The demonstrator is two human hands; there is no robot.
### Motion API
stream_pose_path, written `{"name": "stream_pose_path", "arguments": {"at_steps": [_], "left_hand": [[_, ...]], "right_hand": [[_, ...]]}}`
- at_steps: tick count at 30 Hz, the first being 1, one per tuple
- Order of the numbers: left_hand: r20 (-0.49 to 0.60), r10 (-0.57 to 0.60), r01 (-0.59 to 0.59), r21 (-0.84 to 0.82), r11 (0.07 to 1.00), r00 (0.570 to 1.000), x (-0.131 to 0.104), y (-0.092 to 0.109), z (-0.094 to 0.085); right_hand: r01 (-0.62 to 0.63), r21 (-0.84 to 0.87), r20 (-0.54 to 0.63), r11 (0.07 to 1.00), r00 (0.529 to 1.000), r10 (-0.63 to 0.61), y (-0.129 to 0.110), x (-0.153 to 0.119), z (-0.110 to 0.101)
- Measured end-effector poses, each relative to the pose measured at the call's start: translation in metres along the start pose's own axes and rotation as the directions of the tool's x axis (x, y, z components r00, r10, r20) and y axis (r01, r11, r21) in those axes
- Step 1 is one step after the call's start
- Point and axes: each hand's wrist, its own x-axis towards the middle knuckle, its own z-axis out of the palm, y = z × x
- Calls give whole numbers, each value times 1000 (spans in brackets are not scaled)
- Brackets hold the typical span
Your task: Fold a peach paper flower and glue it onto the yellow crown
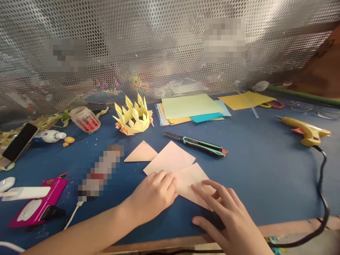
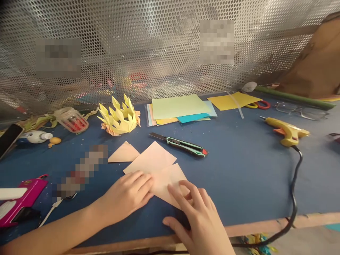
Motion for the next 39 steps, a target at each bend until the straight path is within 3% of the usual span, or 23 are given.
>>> {"name": "stream_pose_path", "arguments": {"at_steps": [4, 6, 8, 11, 13, 15, 17, 20, 23, 27, 30, 34, 39], "left_hand": [[-41, 25, -26, -20, 999, 999, 2, -12, -7], [-65, -4, -1, -65, 998, 998, -1, -16, -23], [-127, -120, 86, -246, 965, 985, -8, -18, -44], [-261, -337, 261, -287, 922, 904, -28, -11, -76], [-329, -376, 327, -195, 925, 866, -44, 0, -86], [-265, -360, 339, -124, 933, 894, -57, 14, -86], [-58, -371, 359, -156, 920, 927, -65, 28, -77], [206, -394, 434, -210, 876, 895, -65, 41, -52], [321, -365, 439, -198, 876, 874, -58, 44, -26], [378, -300, 390, -189, 901, 876, -54, 41, -8], [363, -266, 346, -175, 922, 893, -60, 37, -12], [339, -205, 259, -122, 958, 918, -66, 28, -34], [418, -105, 181, -146, 972, 902, -48, 9, -52]], "right_hand": [[-1, 59, -63, 998, 998, 5, 0, 8, -2], [-5, 168, -89, 986, 996, 20, -4, 13, -8], [-37, 345, -82, 938, 994, 69, -13, 15, -15], [-214, 573, -40, 792, 957, 287, -32, 15, -21], [-359, 683, 22, 637, 881, 473, -44, 15, -21], [-448, 753, 127, 482, 818, 561, -52, 17, -16], [-500, 756, 218, 423, 801, 558, -55, 20, -10], [-511, 668, 250, 541, 839, 483, -51, 26, -2], [-408, 559, 302, 722, 911, 280, -43, 28, -1], [-287, 429, 392, 857, 913, 110, -32, 21, -3], [-151, 361, 359, 920, 933, 12, -23, 13, -6], [55, 290, 269, 955, 954, -137, -9, 13, -18], [357, 89, 92, 930, 927, -364, 1, 34, -30]]}}
